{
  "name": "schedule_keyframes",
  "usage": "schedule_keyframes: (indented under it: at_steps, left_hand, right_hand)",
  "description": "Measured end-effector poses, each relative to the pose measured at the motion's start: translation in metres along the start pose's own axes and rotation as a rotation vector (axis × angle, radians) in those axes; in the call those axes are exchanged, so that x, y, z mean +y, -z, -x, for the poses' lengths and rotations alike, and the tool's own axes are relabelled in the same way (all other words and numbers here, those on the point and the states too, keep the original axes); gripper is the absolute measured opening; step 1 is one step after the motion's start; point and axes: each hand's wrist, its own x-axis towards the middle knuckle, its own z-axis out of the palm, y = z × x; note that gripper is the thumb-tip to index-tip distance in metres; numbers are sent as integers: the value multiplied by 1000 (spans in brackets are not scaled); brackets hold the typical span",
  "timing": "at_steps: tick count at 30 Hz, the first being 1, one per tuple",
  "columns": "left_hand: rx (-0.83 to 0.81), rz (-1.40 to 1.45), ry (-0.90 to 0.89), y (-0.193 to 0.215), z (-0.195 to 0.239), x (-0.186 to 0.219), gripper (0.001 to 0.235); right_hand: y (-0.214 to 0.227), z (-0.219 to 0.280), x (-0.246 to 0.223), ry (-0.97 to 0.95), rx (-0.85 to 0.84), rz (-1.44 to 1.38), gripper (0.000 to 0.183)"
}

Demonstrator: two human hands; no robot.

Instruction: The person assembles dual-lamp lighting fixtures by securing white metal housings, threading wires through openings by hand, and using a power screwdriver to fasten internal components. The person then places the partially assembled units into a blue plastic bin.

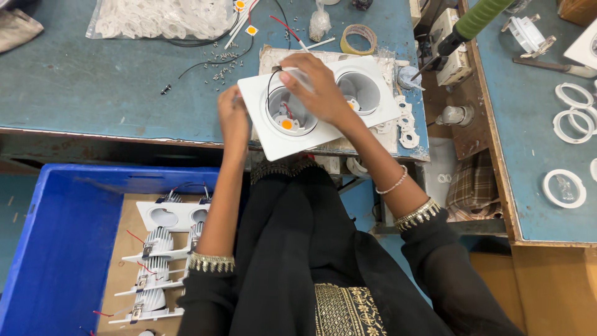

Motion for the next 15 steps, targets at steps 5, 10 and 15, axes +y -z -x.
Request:
schedule_keyframes:
  at_steps: [5, 10, 15]
  left_hand:
    - [-131, 327, 179, -10, 35, 69, 50]
    - [-171, 78, 133, -20, 40, 75, 41]
    - [-223, 215, 257, -17, 36, 67, 37]
  right_hand:
    - [-29, -22, -10, -84, -55, 303, 45]
    - [-35, -63, 1, -291, -246, 39, 31]
    - [-26, -61, -6, -210, -184, 235, 24]
